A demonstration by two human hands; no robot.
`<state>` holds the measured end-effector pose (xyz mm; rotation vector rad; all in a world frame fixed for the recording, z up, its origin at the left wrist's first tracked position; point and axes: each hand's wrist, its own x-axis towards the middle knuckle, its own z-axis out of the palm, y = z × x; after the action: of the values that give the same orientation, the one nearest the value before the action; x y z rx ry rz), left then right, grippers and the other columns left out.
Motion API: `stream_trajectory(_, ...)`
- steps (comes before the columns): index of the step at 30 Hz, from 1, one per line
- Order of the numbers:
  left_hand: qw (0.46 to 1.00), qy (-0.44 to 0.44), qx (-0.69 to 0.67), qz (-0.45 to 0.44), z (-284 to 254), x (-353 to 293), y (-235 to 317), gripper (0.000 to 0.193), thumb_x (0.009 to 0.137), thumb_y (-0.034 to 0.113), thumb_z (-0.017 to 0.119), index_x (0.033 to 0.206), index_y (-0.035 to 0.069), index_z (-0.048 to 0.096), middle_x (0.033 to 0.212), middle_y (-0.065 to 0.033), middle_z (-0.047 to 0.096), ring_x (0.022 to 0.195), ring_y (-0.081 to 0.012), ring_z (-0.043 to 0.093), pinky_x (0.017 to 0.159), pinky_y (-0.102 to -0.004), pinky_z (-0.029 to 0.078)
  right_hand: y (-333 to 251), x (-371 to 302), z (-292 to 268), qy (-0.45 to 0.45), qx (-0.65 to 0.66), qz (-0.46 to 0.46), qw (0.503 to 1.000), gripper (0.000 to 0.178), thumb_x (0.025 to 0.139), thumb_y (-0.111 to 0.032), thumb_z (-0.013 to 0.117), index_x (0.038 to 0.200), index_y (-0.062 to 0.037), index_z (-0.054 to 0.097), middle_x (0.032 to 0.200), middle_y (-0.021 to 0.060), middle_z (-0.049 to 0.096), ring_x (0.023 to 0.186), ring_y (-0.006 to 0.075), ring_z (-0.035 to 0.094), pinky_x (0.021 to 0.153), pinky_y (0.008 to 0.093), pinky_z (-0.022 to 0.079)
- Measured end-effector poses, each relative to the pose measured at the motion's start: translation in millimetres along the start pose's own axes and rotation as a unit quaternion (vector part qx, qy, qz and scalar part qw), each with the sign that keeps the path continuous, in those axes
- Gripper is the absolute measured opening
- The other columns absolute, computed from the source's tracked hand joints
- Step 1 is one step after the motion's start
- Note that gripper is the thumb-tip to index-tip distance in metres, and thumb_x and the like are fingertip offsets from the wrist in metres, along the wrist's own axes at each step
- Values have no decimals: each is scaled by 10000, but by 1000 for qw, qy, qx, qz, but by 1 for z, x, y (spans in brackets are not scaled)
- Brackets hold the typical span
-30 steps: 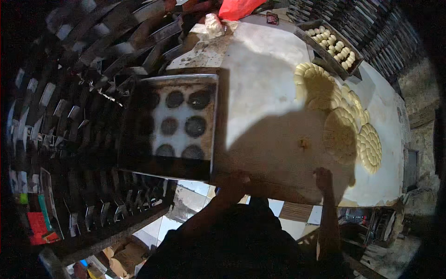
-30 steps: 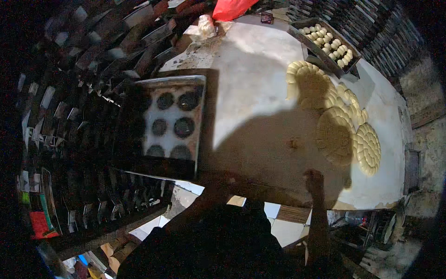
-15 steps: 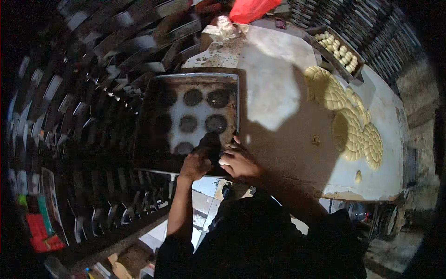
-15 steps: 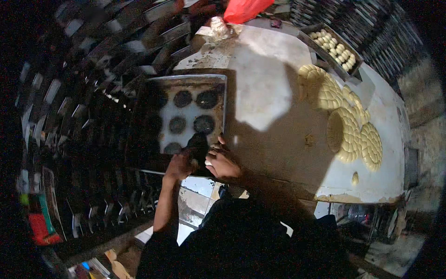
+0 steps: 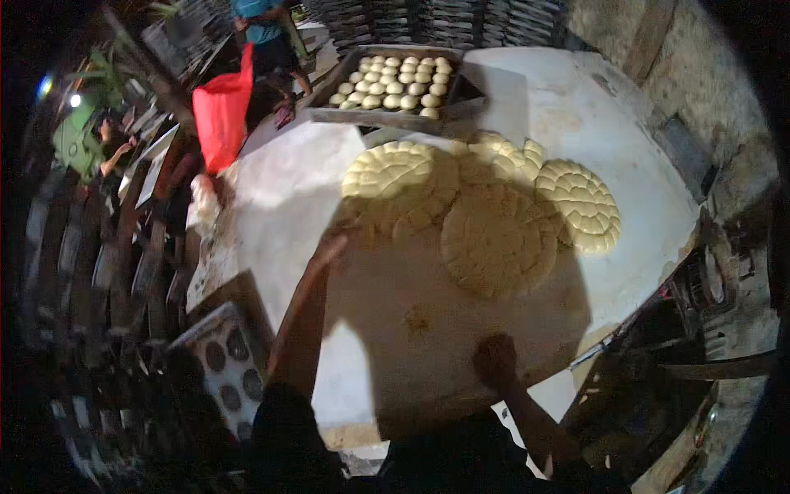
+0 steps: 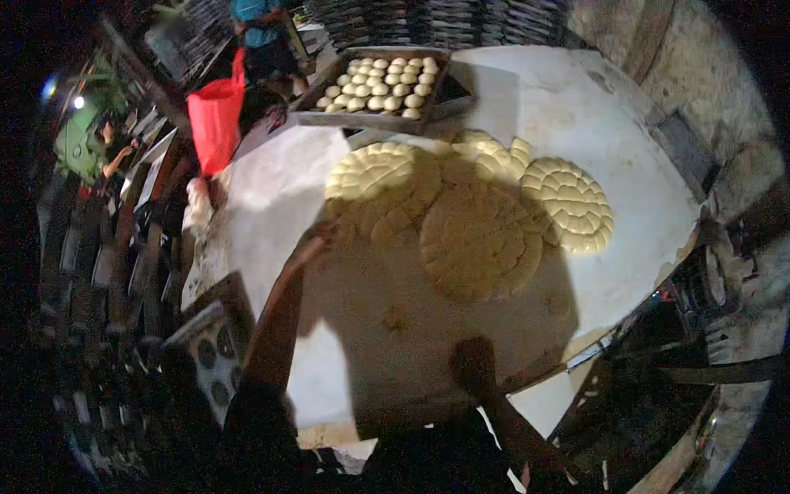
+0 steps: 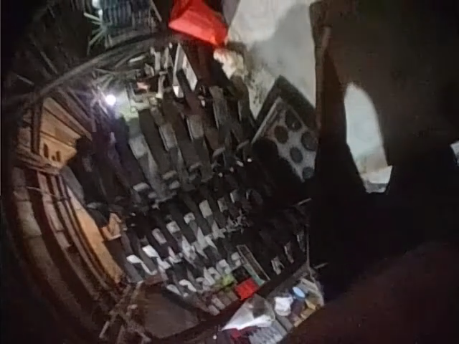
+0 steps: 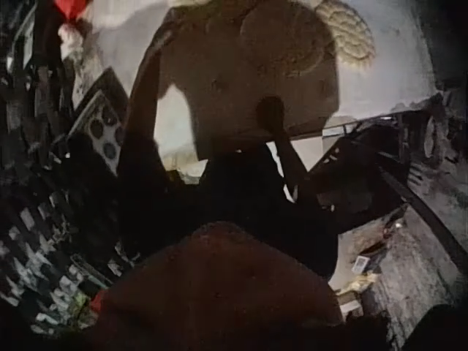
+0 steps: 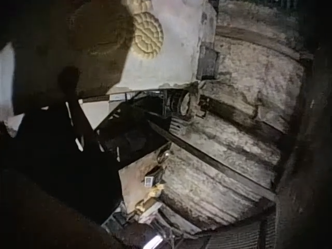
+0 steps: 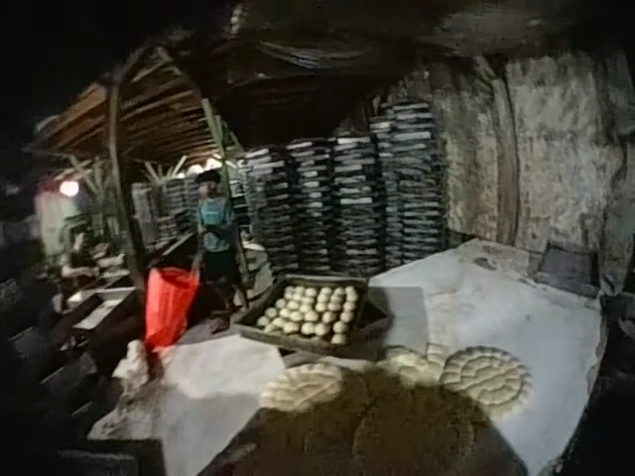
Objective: The recorder adds liquid to a large industrial mixer, checks the dough, weighs materials, and then shapes and trays small dough balls in a bakery.
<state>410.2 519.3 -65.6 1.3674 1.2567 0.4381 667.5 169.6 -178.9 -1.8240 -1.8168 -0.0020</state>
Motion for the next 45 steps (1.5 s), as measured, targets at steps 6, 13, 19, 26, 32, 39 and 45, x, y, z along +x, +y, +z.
stream_trajectory(6,763,327,558,-15,77,131,-15,517,872,472,490,1138,30,526,1064,-164,612,921,-354,602,769,-446,472,-2,19,-31,-268,0,82,960,197,787,-182,620,887,-23,559,914,181,553,906,351,510,827,495,388)
stream_trajectory(13,932,-116,-334,78,11,136,-1,490,784,291,673,1108,-56,554,949,-106,647,851,-203,627,642,-340,509,7,31,-40,-69,199,74,975,213,764,-187,649,877,-24,571,804,153,575,757,333,543,775,466,420)
stream_trajectory(19,937,143,-280,155,-19,95,-81,602,751,421,644,1138,-34,569,992,-111,617,888,-236,601,696,-353,500,-9,44,-46,-180,134,81,971,230,770,-219,635,862,-17,575,799,156,575,769,327,542,807,465,397)
stream_trajectory(26,885,447,-102,83,61,-85,-153,470,784,449,657,855,-16,640,760,-70,614,714,-213,564,665,-331,467,-28,20,-42,-113,140,124,976,167,800,-177,585,836,-15,593,782,141,600,799,304,568,832,469,391)
stream_trajectory(32,904,304,-256,159,98,-243,-176,317,852,305,648,903,-6,613,746,-30,595,639,-143,551,555,-299,468,-69,-69,9,-282,505,200,791,385,890,-331,512,1084,-3,565,1027,159,596,893,257,595,829,368,477)
stream_trajectory(39,921,90,-290,242,92,-350,-125,265,827,261,682,916,22,613,810,-75,636,672,-161,590,585,-286,475,-226,-52,-3,-139,689,327,632,481,888,-383,555,1224,-76,399,1062,118,548,993,221,552,798,370,498)
stream_trajectory(45,792,428,-124,417,74,-335,-155,410,821,4,627,1169,87,425,1096,-150,506,868,-225,577,676,-259,501,-196,5,-75,29,591,289,753,312,881,-152,603,1129,-72,433,1050,74,537,941,151,556,759,293,498)
